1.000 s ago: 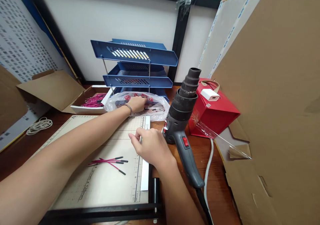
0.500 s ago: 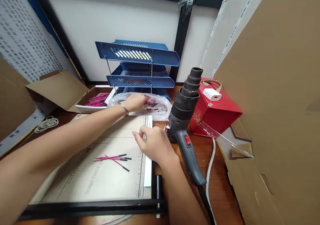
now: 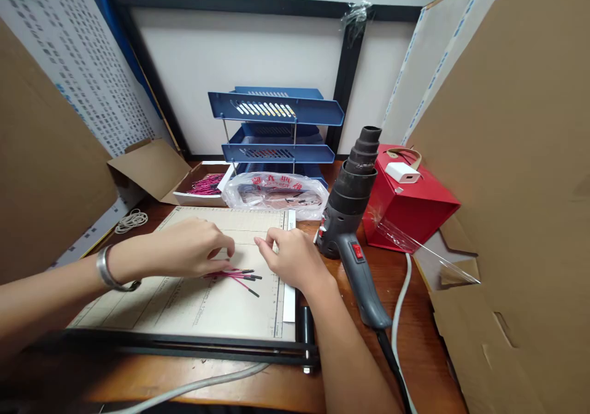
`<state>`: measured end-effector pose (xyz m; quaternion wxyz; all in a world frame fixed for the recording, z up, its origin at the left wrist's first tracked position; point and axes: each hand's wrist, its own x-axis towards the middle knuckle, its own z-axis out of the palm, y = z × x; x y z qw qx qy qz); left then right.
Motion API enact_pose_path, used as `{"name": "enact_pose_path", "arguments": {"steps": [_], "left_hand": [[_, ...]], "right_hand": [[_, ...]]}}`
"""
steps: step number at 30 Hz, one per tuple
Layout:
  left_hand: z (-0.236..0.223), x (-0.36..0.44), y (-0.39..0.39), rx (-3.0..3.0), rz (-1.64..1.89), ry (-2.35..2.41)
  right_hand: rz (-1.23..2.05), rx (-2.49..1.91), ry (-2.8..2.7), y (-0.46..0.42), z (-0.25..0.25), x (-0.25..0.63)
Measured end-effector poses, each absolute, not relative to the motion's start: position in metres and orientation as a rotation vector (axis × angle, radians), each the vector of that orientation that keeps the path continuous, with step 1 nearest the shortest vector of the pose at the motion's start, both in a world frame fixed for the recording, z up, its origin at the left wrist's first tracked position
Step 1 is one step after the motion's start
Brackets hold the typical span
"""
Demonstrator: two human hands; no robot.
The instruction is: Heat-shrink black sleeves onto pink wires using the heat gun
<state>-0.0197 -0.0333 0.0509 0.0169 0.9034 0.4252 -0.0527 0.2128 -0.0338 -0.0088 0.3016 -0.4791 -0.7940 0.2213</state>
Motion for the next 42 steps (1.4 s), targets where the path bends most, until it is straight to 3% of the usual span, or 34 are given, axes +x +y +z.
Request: {"name": "enact_pose_path", "arguments": {"steps": [8,15,22,42], "left_hand": [[0.053,0.030,0.069,2.810,0.079,1.508],[0.015,0.076,0.137,2.718,-0.097,1.452],[-0.012,0.092,0.156,2.664,-0.160,1.492],[-0.017,0.121,0.161,2.714,-0.086,1.472]], "right_hand": [[0.611,-1.277,-2.107,-0.035,-0.006,0.211],[0.621,-1.323,-2.108,-0.034,-0.004,0.211],[0.629,-1.339,-2.118,-0.035,-0.005,0.210],[0.654,-1.339,-2.137,-0.033,-0.005,0.210]]}}
